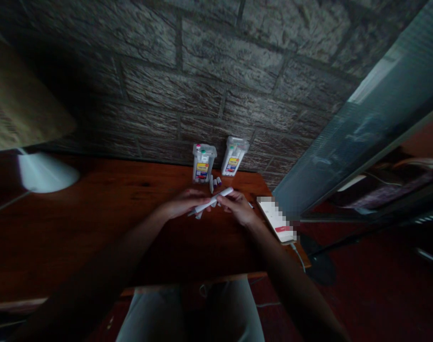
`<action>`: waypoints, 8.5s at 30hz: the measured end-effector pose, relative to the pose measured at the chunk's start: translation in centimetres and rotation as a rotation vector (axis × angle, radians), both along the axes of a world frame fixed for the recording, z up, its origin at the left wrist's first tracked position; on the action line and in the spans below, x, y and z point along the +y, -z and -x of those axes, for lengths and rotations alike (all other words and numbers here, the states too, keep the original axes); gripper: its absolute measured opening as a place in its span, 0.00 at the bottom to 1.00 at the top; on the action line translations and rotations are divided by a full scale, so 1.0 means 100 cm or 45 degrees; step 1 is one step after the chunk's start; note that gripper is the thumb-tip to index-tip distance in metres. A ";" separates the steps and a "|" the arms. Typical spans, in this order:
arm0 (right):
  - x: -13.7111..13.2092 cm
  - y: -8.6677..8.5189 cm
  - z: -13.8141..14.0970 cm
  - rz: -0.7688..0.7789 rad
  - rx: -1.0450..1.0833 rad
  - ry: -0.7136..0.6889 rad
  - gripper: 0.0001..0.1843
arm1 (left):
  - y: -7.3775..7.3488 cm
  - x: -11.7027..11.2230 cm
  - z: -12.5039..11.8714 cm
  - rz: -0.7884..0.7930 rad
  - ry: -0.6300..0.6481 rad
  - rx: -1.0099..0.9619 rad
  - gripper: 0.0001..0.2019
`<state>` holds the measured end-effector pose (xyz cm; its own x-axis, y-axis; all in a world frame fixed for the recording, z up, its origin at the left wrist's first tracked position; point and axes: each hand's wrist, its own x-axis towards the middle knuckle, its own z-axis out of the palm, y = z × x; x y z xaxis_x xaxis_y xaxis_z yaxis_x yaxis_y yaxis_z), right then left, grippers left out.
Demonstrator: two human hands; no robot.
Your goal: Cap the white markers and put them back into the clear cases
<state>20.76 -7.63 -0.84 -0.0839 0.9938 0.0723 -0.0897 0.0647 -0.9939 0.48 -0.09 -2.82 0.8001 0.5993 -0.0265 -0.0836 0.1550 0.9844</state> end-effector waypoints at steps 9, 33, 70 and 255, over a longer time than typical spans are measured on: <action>0.001 -0.008 -0.006 0.014 0.110 0.102 0.19 | -0.001 0.000 -0.001 0.018 0.017 -0.032 0.23; 0.067 -0.050 -0.015 -0.217 0.823 0.346 0.16 | -0.008 0.004 0.014 -0.649 -0.369 0.196 0.23; 0.048 -0.030 -0.011 0.249 1.069 -0.173 0.24 | 0.007 -0.001 0.004 -1.075 -0.617 0.399 0.15; 0.031 -0.025 0.040 -0.259 0.358 0.073 0.36 | -0.011 -0.020 -0.016 -0.171 -0.578 -0.123 0.18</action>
